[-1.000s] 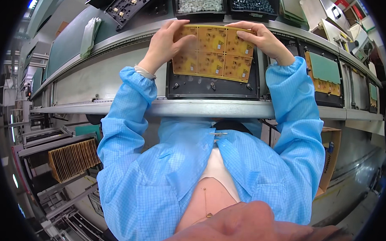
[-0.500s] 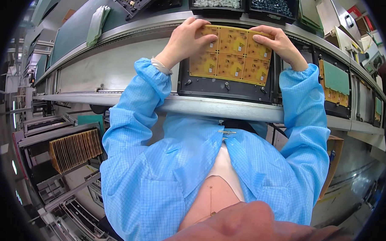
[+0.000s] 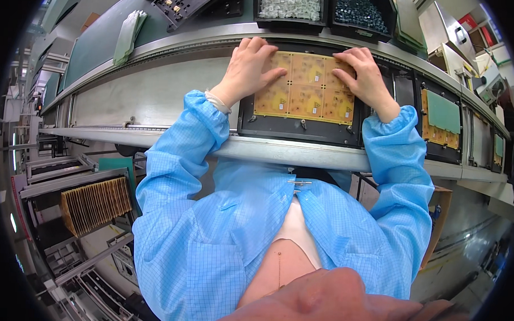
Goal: Manual assembly of electronic components onto printed circuit boards at an assembly line station.
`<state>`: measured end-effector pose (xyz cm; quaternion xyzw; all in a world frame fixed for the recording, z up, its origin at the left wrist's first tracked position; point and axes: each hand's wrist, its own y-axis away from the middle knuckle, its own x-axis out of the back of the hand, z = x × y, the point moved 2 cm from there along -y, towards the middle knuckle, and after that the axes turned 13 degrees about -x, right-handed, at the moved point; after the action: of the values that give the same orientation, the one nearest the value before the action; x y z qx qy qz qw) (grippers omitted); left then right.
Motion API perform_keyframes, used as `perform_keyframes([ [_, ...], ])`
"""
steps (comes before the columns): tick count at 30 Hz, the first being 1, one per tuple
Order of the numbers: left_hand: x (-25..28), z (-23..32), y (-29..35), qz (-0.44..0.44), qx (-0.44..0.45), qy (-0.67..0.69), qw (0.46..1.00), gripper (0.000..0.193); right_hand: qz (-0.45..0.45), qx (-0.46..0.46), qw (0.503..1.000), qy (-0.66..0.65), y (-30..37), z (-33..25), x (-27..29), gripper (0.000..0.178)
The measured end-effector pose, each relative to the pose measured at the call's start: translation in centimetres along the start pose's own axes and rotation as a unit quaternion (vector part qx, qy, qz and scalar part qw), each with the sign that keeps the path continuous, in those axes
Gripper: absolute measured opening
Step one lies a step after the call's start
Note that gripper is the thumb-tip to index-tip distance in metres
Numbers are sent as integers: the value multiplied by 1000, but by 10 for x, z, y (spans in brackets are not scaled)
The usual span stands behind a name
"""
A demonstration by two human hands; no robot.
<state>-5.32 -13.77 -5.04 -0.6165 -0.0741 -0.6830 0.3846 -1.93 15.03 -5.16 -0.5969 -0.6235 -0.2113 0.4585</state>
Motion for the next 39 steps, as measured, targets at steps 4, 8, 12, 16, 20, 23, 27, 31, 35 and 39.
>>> perform_keyframes([
  [4,3,2,1,27,-17,-42,999,55,5,12,1000,20,4,-1,-1,34],
  [8,7,2,8,-12,-33,-11,999,54,-13,9,1000,15,15,-5,5,35],
  [12,22,6,33,-56,-106,-51,992,46,-34,43,997,45,39,-9,18,38],
  [16,19,16,52,-92,-137,-79,983,50,-56,34,995,80,69,-12,16,42],
  [20,30,19,44,-105,-170,-51,979,48,-59,36,994,84,71,-15,22,39],
  [23,51,25,47,-156,-196,1,968,41,-135,40,990,29,79,-25,44,36],
  [27,54,27,58,-175,-235,-1,956,27,-160,46,986,25,96,-22,49,32],
  [31,54,38,52,-190,-342,-100,915,9,-148,103,982,47,97,-17,44,26],
  [35,59,45,40,-144,-466,-161,858,7,-136,146,975,96,93,-16,43,19],
  [39,59,47,27,-149,-591,-223,761,12,-159,253,933,203,80,-22,41,17],
])
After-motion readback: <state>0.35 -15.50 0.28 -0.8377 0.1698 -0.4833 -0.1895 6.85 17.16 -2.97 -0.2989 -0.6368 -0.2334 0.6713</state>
